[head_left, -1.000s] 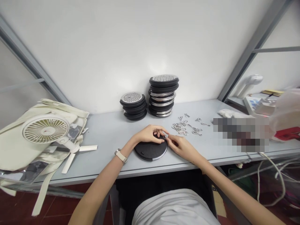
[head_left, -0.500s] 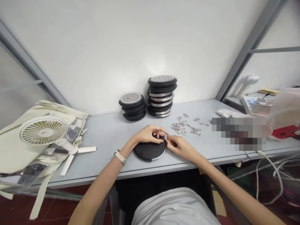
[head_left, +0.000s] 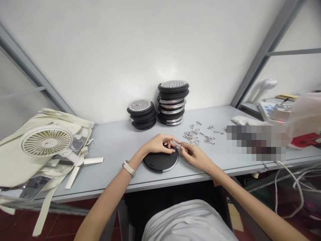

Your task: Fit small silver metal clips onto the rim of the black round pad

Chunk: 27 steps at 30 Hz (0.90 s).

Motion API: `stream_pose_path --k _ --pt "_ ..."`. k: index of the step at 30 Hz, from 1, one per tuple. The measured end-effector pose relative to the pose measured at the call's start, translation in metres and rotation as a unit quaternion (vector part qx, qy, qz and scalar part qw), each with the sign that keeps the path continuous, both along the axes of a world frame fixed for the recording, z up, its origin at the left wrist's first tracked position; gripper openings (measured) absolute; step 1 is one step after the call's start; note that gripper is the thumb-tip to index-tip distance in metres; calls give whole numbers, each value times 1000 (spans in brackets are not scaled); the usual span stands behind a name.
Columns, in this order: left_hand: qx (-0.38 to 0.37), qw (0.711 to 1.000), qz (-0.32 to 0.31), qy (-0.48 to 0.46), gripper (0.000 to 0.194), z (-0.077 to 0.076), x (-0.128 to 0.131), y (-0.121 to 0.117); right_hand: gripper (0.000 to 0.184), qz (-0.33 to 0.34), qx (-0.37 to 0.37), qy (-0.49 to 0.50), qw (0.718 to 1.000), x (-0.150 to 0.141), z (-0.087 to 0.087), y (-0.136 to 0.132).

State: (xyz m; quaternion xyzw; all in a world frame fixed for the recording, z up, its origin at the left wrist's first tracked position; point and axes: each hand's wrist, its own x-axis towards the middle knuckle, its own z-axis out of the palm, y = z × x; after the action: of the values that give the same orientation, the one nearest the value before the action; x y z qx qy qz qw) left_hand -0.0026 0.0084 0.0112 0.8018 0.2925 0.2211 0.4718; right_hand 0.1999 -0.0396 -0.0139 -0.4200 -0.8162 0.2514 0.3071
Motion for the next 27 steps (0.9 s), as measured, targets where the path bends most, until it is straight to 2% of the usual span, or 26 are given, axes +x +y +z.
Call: stream_pose_path --k 8,13,18,27 --pt "47 999 13 -3 46 3 1 -2 27 8 44 -57 997 -5 -1 1" --pt "5 1000 -1 -27 47 0 1 -2 32 15 19 -50 998 -2 -3 2" --pt "-5 1000 -5 -30 46 1 1 -1 35 18 -10 -42 999 -1 -5 3" --pt "-14 999 -6 -31 44 1 1 0 31 21 -5 -25 999 -1 -6 2"
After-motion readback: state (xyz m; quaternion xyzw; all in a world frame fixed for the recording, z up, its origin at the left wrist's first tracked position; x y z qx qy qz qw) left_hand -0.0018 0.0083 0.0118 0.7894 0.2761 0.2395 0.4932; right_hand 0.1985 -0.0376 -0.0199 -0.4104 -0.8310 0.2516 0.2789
